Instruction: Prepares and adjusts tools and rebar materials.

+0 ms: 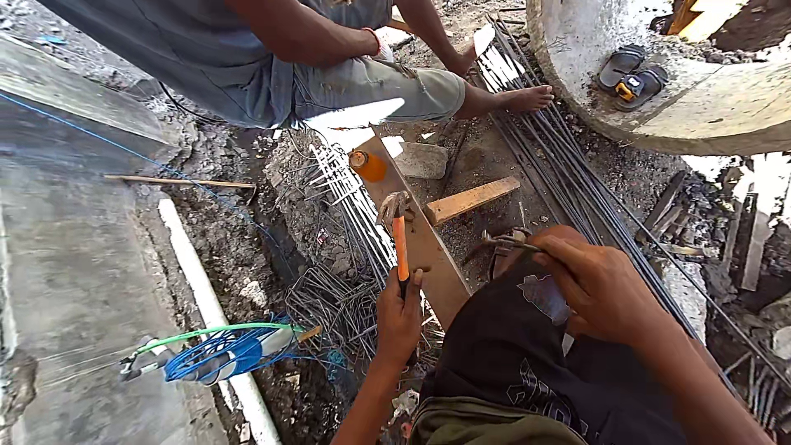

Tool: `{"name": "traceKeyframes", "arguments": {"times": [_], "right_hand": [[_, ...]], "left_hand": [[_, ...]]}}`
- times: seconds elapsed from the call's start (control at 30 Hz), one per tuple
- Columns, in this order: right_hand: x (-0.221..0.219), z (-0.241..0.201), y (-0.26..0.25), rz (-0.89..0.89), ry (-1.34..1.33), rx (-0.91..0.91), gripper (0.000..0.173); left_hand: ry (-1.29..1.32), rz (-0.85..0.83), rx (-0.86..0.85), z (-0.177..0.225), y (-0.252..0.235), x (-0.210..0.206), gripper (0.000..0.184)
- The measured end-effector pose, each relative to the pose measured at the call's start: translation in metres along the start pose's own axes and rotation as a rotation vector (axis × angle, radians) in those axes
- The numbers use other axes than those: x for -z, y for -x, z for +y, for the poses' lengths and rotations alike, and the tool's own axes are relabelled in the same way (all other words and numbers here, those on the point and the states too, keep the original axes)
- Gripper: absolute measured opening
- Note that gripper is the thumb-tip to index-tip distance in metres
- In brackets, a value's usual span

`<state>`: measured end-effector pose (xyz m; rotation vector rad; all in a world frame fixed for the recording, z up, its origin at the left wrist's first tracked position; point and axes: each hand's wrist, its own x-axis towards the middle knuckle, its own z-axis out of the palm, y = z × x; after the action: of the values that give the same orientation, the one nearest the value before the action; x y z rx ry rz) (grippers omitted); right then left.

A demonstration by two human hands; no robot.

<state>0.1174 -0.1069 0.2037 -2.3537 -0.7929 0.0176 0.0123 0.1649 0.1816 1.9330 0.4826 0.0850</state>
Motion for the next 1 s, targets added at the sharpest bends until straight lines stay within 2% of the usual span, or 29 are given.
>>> {"name": "traceKeyframes", "arguments": {"times": [0.07,0.13,0.23,0.3,0.4,0.6,0.73,0.93,1.0], "right_hand": [[-0.025,0.008,-0.011,-0.034,0.103,-0.072,0.03],[-0.059,0.012,-0.025,-0.213,0.153,-0.184,0.02],[-0.109,0.017,-0.043,-0.549,0.184,-0.31,0.023],[-0.127,0.017,-0.049,-0.661,0.137,-0.345,0.024],[-0.139,0.015,-0.047,-0.711,0.087,-0.359,0.026],[-0.152,0.014,-0.043,-0.751,0.134,-0.364,0.027],[-0.154,0.007,-0.038,-0.746,0.139,-0.362,0.024],[-0.162,-0.004,-0.031,-0.74,0.113,-0.357,0.024],[-0.163,-0.001,-0.033,-0.76,0.107,-0.356,0.023]], "left_hand": [[-0.022,0.043,0.099,-0.006,0.004,0.005,0.025],[-0.034,0.036,0.258,-0.008,0.011,0.005,0.023],[-0.123,-0.051,0.38,-0.022,0.021,0.007,0.028],[-0.2,-0.133,0.42,-0.031,0.026,0.008,0.031],[-0.285,-0.222,0.417,-0.043,0.033,0.006,0.033],[-0.403,-0.193,0.248,-0.053,0.036,-0.008,0.034],[-0.476,-0.265,0.27,-0.049,0.034,-0.009,0.034],[-0.434,-0.201,0.25,-0.05,0.039,-0.013,0.035],[-0.409,-0.133,0.173,-0.051,0.042,-0.015,0.036]]}}
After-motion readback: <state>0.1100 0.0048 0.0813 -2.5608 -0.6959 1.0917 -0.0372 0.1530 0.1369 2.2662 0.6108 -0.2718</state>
